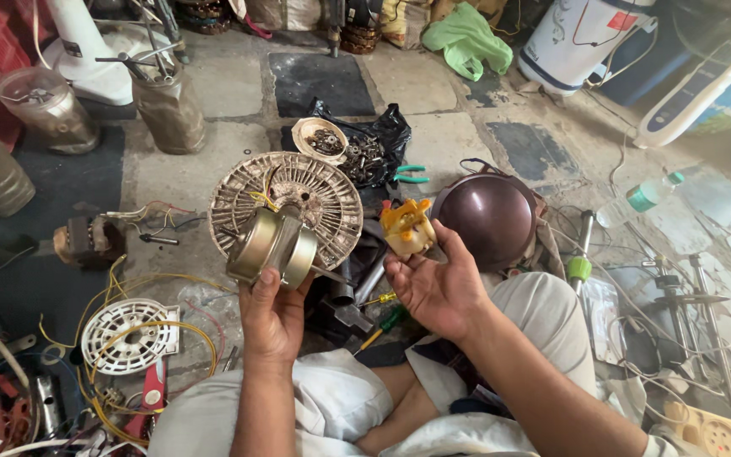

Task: The person disassembles a small electric motor, removes the rotor, and applies oil to the bearings. They then reassemble the motor and tighten the screws using a screwdriver.

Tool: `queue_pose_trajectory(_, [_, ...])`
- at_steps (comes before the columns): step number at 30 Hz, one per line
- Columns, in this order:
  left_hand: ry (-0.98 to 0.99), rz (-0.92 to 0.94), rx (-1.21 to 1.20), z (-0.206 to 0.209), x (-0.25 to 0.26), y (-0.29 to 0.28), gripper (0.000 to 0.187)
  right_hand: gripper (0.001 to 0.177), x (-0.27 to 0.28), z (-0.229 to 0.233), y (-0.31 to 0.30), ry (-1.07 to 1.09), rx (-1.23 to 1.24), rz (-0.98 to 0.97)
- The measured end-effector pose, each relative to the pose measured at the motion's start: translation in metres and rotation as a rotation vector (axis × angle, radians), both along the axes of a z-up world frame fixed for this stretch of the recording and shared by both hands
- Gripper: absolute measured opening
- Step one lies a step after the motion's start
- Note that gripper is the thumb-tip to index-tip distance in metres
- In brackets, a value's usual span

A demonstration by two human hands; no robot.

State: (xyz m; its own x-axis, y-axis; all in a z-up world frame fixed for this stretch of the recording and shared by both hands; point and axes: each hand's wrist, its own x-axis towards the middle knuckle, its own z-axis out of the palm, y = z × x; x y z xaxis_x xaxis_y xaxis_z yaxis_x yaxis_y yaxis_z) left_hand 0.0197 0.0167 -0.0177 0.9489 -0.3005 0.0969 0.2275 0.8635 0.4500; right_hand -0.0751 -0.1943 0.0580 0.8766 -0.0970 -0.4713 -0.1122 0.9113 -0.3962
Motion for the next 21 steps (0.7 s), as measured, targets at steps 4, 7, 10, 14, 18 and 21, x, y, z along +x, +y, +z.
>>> queue_pose_trajectory(4, [-0.031, 0.059, 0.063, 0.000, -0.001, -0.002, 0.066, 0.060, 0.000, 0.002, -0.001, -0.018, -0.073, -0.006])
queue_pose_trajectory(7, [-0.067, 0.067, 0.058, 0.002, -0.001, -0.002, 0.069, 0.060, 0.001, 0.007, 0.000, -0.032, -0.085, -0.003])
queue_pose_trajectory(10, [-0.042, 0.059, 0.105, 0.007, -0.002, -0.003, 0.073, 0.063, 0.000, 0.012, 0.002, -0.007, -0.091, -0.035])
queue_pose_trajectory(14, [-0.228, 0.201, 0.406, 0.013, -0.005, -0.007, 0.080, 0.055, 0.005, 0.022, -0.001, -0.066, -0.498, -0.015])
queue_pose_trajectory(18, [-0.251, 0.200, 0.433, 0.011, -0.008, -0.011, 0.082, 0.057, 0.023, 0.052, -0.004, -0.110, -0.816, 0.094])
queue_pose_trajectory(21, [-0.265, 0.129, 0.371, 0.009, -0.007, -0.007, 0.085, 0.063, 0.041, 0.086, 0.007, -0.149, -1.178, 0.170])
